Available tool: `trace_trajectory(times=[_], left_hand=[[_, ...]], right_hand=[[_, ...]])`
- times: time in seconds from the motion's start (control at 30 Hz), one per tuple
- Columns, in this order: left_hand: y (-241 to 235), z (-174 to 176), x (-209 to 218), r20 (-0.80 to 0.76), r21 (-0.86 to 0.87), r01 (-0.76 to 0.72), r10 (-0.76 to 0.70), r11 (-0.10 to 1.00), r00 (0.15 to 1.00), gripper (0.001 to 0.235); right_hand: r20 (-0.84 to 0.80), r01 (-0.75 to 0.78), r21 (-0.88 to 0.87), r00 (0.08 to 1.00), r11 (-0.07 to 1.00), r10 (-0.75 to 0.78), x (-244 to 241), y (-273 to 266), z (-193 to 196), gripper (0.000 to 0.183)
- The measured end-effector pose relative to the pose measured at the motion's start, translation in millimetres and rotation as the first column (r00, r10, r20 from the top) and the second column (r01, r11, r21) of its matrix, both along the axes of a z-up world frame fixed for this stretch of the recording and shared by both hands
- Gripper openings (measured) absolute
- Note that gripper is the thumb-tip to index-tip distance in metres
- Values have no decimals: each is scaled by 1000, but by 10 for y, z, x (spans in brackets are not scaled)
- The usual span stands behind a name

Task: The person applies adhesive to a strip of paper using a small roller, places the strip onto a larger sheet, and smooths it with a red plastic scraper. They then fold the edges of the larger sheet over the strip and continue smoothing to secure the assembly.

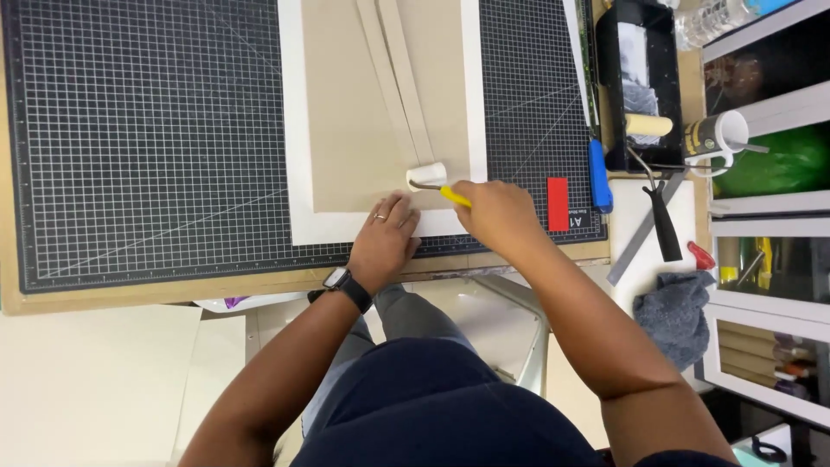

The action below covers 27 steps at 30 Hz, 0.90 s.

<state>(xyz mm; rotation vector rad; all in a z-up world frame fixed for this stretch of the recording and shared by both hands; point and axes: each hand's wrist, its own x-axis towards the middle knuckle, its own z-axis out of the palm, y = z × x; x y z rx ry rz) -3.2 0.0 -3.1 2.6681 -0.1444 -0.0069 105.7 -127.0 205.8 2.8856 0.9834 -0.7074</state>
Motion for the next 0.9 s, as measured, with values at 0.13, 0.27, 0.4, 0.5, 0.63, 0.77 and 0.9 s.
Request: trace_trajectory(times=[0.13, 0.27, 0.4, 0.5, 0.63, 0.77, 0.9], left_hand=[[-13, -24, -11, 27, 5, -6, 6, 1000, 1000, 51], [1, -20, 31, 35, 1, -16, 16, 1000, 999, 51], [29, -47, 46, 61, 3, -11, 11, 1000, 998, 51], [-9, -108, 21, 57, -7, -8, 9, 1000, 998, 53], [-8, -15, -25, 61, -17, -13, 14, 1000, 998, 53], [19, -40, 46, 65, -13, -10, 11, 1000, 998, 53], [11, -67, 6, 46, -21, -1, 2, 1000, 999, 54]], right_hand=[[48, -9, 22, 999, 1000, 8, 62, 64, -41, 29], [26, -26, -27, 999, 999, 26, 68, 67, 24, 31], [78, -18, 1, 997, 1000, 18, 119, 107, -133, 31], [29, -22, -55, 999, 998, 23, 100, 49, -58, 29], [34, -23, -29, 999, 999, 24, 99, 103, -44, 30], [24, -20, -57, 999, 998, 21, 167, 115, -25, 31], [50, -15, -20, 999, 1000, 16, 282, 193, -147, 30]])
